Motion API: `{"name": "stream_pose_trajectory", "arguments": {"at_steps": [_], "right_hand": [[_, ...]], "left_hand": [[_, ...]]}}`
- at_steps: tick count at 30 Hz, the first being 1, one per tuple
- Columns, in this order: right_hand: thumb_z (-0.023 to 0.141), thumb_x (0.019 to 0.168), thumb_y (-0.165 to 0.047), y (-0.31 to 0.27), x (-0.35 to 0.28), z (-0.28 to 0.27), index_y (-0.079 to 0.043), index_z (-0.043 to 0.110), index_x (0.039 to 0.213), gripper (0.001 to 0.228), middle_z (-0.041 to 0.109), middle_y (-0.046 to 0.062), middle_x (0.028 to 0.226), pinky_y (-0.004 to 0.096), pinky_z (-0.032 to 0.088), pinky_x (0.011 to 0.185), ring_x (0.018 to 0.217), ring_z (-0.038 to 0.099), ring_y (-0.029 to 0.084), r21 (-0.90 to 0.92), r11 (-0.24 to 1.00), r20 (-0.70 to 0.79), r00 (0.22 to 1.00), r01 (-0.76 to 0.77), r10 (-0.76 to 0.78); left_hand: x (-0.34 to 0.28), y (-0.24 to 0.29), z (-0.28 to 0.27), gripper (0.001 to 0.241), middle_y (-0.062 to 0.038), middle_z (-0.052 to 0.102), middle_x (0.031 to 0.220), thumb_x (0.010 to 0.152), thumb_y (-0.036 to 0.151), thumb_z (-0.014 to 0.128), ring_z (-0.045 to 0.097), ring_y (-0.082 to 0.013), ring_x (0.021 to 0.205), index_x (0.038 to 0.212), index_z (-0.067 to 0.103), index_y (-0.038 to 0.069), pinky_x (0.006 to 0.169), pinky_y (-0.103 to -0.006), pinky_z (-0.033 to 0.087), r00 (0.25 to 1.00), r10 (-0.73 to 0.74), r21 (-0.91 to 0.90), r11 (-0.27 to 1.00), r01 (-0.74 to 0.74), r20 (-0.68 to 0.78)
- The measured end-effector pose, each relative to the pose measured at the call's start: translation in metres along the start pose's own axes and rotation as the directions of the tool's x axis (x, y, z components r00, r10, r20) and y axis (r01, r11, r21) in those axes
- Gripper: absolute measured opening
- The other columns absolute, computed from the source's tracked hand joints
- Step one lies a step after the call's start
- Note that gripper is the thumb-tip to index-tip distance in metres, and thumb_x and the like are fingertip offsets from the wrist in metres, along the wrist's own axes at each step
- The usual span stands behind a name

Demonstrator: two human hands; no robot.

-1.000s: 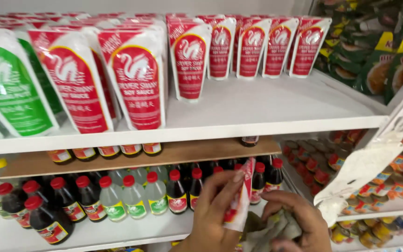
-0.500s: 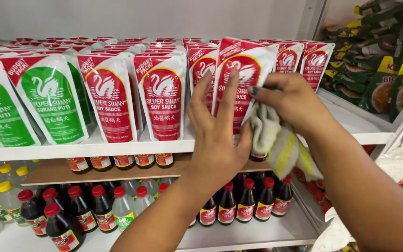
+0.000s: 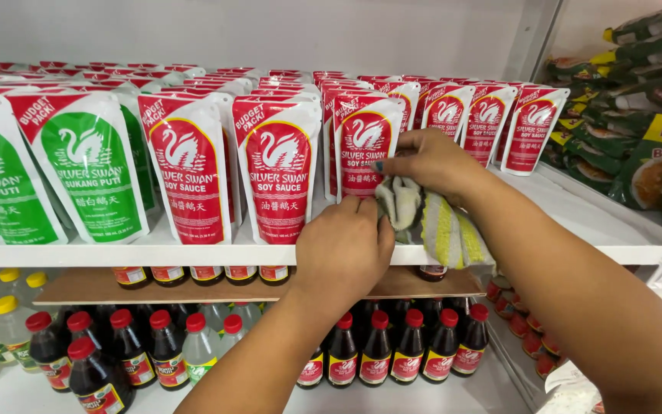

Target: Wiping soy sauce packets with a cloth and placing them onto a grocery shelf.

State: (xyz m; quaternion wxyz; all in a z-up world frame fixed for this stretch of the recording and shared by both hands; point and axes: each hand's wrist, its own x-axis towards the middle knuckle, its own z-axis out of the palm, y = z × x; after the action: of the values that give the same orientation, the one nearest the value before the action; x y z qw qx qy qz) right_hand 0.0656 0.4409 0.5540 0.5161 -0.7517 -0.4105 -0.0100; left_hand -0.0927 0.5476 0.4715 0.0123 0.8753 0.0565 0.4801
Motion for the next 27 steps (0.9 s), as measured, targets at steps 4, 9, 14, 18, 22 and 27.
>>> {"name": "stream_pose_trajectory", "arguments": {"at_steps": [4, 9, 14, 18, 22, 27], "right_hand": [[0.086, 0.072, -0.008, 0.0, -0.001, 0.004, -0.007, 0.08, 0.104, 0.032, 0.071, 0.006, 0.075, 0.027, 0.052, 0.068, 0.07, 0.067, 0.015, -0.105, 0.994, 0.086, 0.996, -0.028, 0.037], [0.087, 0.074, -0.01, 0.01, 0.005, 0.012, -0.009, 0.08, 0.107, 0.033, 0.073, 0.003, 0.081, 0.026, 0.054, 0.07, 0.073, 0.068, 0.012, -0.076, 0.997, 0.102, 0.995, -0.002, 0.01], [0.086, 0.076, -0.011, 0.026, 0.012, 0.014, -0.011, 0.08, 0.11, 0.035, 0.077, 0.003, 0.091, 0.026, 0.056, 0.076, 0.079, 0.069, 0.011, -0.061, 0.997, 0.131, 0.991, 0.037, -0.029], [0.086, 0.078, -0.018, 0.033, 0.008, 0.012, -0.013, 0.08, 0.109, 0.032, 0.077, 0.003, 0.096, 0.03, 0.056, 0.08, 0.08, 0.069, 0.012, -0.111, 0.988, 0.119, 0.989, 0.104, -0.091], [0.085, 0.079, -0.03, 0.011, -0.031, -0.004, -0.014, 0.08, 0.109, 0.035, 0.078, 0.012, 0.101, 0.045, 0.055, 0.085, 0.095, 0.074, 0.035, -0.376, 0.907, 0.032, 0.981, 0.191, -0.193], [0.067, 0.081, 0.003, -0.027, -0.18, -0.014, -0.005, 0.061, 0.121, 0.041, 0.059, 0.007, 0.102, 0.029, 0.049, 0.077, 0.084, 0.055, 0.018, -0.116, 0.839, -0.302, 0.786, 0.532, -0.54]], "left_hand": [[-0.003, 0.008, -0.014, 0.021, -0.005, 0.061, 0.074, 0.087, 0.031, 0.061, 0.068, -0.0249, 0.062, 0.084, 0.069, 0.012, 0.053, -0.037, 0.056, 0.993, 0.036, 0.01, 0.999, -0.035, -0.115], [-0.003, 0.009, -0.009, 0.022, -0.003, 0.06, 0.072, 0.083, 0.035, 0.059, 0.068, -0.0233, 0.058, 0.08, 0.067, 0.015, 0.05, -0.0353, 0.054, 0.973, 0.072, 0.133, 0.99, -0.043, -0.221], [-0.004, 0.006, -0.006, 0.023, -0.004, 0.06, 0.072, 0.082, 0.033, 0.057, 0.068, -0.0245, 0.059, 0.082, 0.069, 0.013, 0.051, -0.0358, 0.054, 0.962, 0.13, 0.205, 0.975, -0.08, -0.24], [-0.005, 0.002, -0.008, 0.028, -0.009, 0.064, 0.073, 0.086, 0.028, 0.056, 0.07, -0.0313, 0.062, 0.089, 0.074, 0.007, 0.054, -0.0416, 0.055, 0.963, 0.171, 0.164, 0.977, -0.138, -0.209], [-0.017, 0.023, -0.023, 0.029, -0.011, 0.067, 0.095, 0.09, 0.018, 0.064, 0.071, -0.0316, 0.086, 0.115, 0.074, 0.008, 0.073, -0.0401, 0.057, 0.88, 0.328, 0.156, 0.944, -0.291, -0.343], [-0.08, 0.068, -0.008, 0.048, -0.02, 0.053, 0.14, 0.082, 0.027, 0.089, 0.061, -0.0422, 0.125, 0.123, 0.067, 0.016, 0.11, -0.0557, 0.055, 0.887, 0.183, -0.346, 0.872, -0.346, -0.424]]}}
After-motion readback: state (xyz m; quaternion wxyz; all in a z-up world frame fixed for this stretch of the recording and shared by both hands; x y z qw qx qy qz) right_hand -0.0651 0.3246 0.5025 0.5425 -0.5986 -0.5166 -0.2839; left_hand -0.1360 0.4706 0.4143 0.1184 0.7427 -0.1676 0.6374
